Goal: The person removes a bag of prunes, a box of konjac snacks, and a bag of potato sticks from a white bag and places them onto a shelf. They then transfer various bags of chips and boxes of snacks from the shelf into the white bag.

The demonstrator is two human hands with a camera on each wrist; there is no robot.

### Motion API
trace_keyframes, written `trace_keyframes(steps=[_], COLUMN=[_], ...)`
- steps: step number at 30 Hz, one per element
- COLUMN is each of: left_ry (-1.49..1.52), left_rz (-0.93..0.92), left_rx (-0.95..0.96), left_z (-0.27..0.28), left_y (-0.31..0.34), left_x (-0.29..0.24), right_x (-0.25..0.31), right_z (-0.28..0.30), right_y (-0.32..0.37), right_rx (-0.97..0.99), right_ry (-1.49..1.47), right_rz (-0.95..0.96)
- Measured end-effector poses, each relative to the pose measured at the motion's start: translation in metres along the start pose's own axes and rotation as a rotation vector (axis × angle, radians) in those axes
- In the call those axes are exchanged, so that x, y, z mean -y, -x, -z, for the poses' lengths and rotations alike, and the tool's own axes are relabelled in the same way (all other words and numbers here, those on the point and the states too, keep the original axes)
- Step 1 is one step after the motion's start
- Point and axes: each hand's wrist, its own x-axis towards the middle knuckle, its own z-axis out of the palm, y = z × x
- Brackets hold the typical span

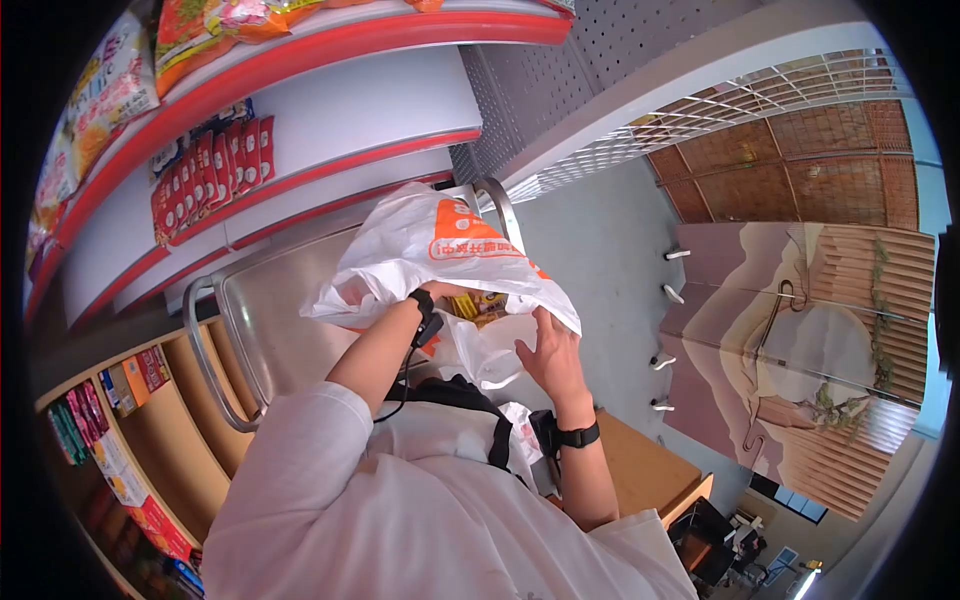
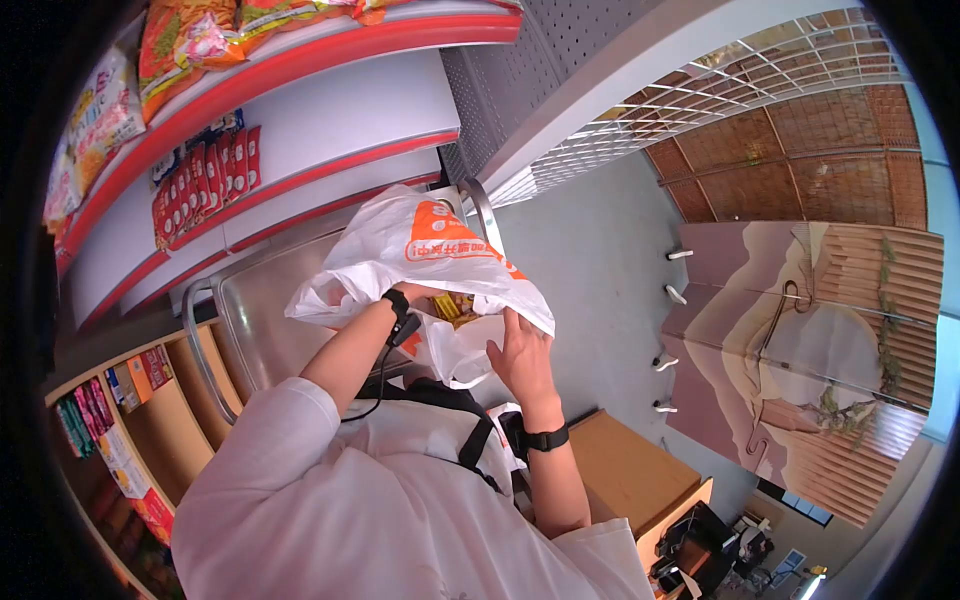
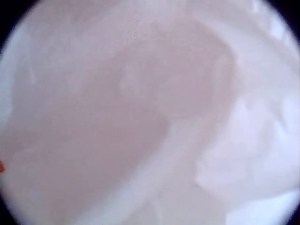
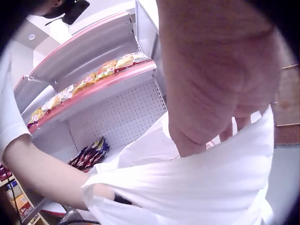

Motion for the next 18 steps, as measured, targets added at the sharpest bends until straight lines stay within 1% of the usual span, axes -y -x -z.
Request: trace_keyframes(steps=[3,5,6,7,9,10,11,12,13,14,15,16,17,18], left_ry=[-0.032,-0.053,-0.064,-0.073,-0.289,-0.295,-0.192,-0.093,-0.103,0.134,0.369,0.576,0.563,0.649], left_rz=[0.008,0.023,0.036,0.053,-0.11,-0.087,-0.151,-0.221,-0.206,-0.22,-0.244,-0.266,-0.267,-0.308], left_rx=[0.025,0.025,0.019,0.01,-0.228,-0.258,-0.275,-0.294,-0.327,-0.444,-0.556,-0.617,-0.64,-0.713], left_z=[0.003,0.007,0.013,0.022,0.047,0.06,0.073,0.082,0.086,0.088,0.09,0.088,0.088,0.088], left_y=[0.025,0.066,0.085,0.097,0.157,0.185,0.213,0.235,0.253,0.269,0.281,0.29,0.299,0.306], left_x=[-0.026,-0.026,-0.027,-0.029,-0.056,-0.067,-0.075,-0.075,-0.068,-0.061,-0.054,-0.045,-0.043,-0.043], right_x=[-0.008,-0.017,-0.022,-0.027,-0.026,-0.009,-0.001,0.006,0.017,0.045,0.062,0.077,0.093,0.116], right_z=[-0.002,-0.01,-0.015,-0.018,-0.02,-0.008,-0.003,0.001,0.004,0.021,0.03,0.028,0.024,0.031], right_y=[-0.006,-0.01,-0.013,-0.016,-0.026,-0.032,-0.038,-0.046,-0.053,-0.054,-0.054,-0.057,-0.059,-0.059], right_rx=[-0.014,-0.076,-0.056,-0.051,0.145,0.259,0.272,0.512,0.754,0.942,1.021,1.045,1.064,0.988], right_ry=[-0.07,-0.115,-0.123,-0.139,-0.198,-0.324,-0.333,-0.489,-0.634,-0.866,-1.023,-1.268,-1.514,-1.494], right_rz=[0.063,0.08,0.051,0.08,0.009,-0.057,-0.021,0.117,0.256,0.301,0.292,0.286,0.27,0.323])
